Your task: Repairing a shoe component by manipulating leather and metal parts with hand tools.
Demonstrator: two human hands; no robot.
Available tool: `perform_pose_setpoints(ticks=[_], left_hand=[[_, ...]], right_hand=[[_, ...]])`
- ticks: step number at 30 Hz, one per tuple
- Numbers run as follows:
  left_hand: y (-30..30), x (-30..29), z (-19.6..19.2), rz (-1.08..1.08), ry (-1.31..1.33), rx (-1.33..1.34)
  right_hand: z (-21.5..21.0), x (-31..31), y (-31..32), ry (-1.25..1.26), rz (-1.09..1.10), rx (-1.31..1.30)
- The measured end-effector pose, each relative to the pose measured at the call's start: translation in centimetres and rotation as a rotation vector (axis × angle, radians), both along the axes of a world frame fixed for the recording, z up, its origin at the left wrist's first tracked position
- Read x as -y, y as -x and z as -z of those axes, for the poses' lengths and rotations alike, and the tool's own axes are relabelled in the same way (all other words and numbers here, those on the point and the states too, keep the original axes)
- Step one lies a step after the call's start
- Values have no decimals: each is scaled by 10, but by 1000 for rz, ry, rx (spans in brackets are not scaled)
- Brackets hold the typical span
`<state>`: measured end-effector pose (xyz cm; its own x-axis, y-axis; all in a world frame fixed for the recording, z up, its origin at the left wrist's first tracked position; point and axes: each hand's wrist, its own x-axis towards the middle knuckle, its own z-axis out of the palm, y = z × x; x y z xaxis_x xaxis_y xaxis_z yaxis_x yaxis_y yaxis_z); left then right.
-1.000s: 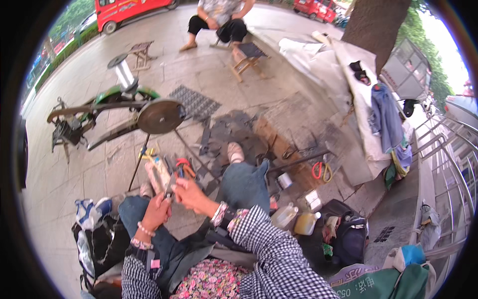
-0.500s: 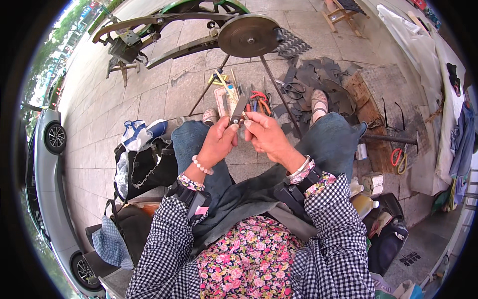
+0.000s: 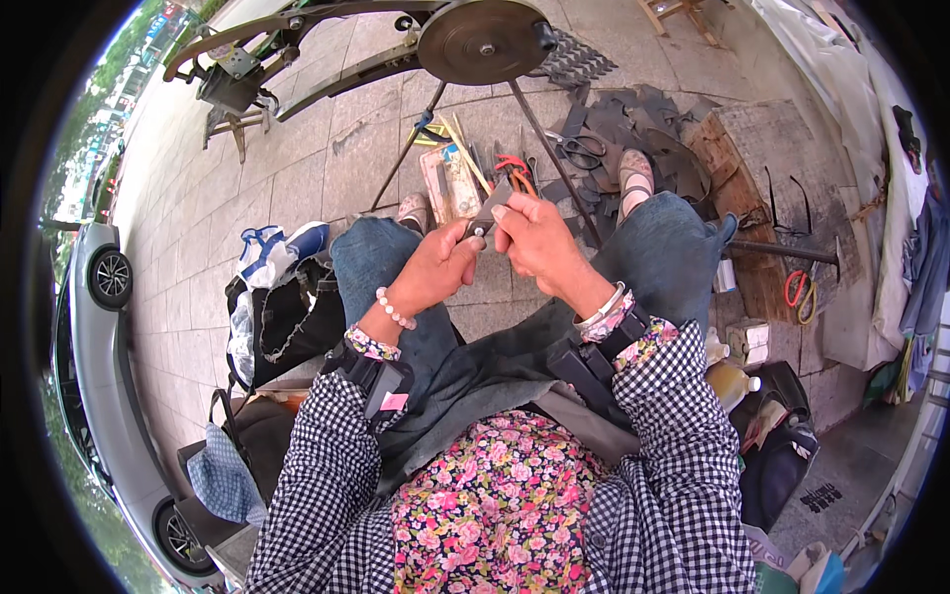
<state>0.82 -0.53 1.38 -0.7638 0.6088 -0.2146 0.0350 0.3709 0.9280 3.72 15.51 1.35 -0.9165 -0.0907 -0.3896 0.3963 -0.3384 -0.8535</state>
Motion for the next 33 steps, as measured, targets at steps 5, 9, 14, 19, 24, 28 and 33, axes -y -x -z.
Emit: perform_pose_setpoints(ticks=[5, 9, 14, 19, 24, 28, 33], left_hand=[[-1, 1, -2, -93, -83, -5], [1, 3, -7, -195, -132, -36], [1, -1, -3, -143, -140, -34], [2, 3, 0, -97, -59, -44], [2, 2, -1, -28, -14, -6], [2, 4, -1, -31, -26, -9], [0, 0, -14, -177, -120, 41]], right_hand=[[-5, 3, -1, 117, -25, -3], [-3, 6, -3, 210, -83, -37], [-6, 6, -5, 213, -12, -2], [-1, 0, -4, 210, -52, -17], [4, -4, -2, 208, -65, 5], [0, 1, -2, 178, -66, 37], [-3, 3, -4, 213, -71, -10]])
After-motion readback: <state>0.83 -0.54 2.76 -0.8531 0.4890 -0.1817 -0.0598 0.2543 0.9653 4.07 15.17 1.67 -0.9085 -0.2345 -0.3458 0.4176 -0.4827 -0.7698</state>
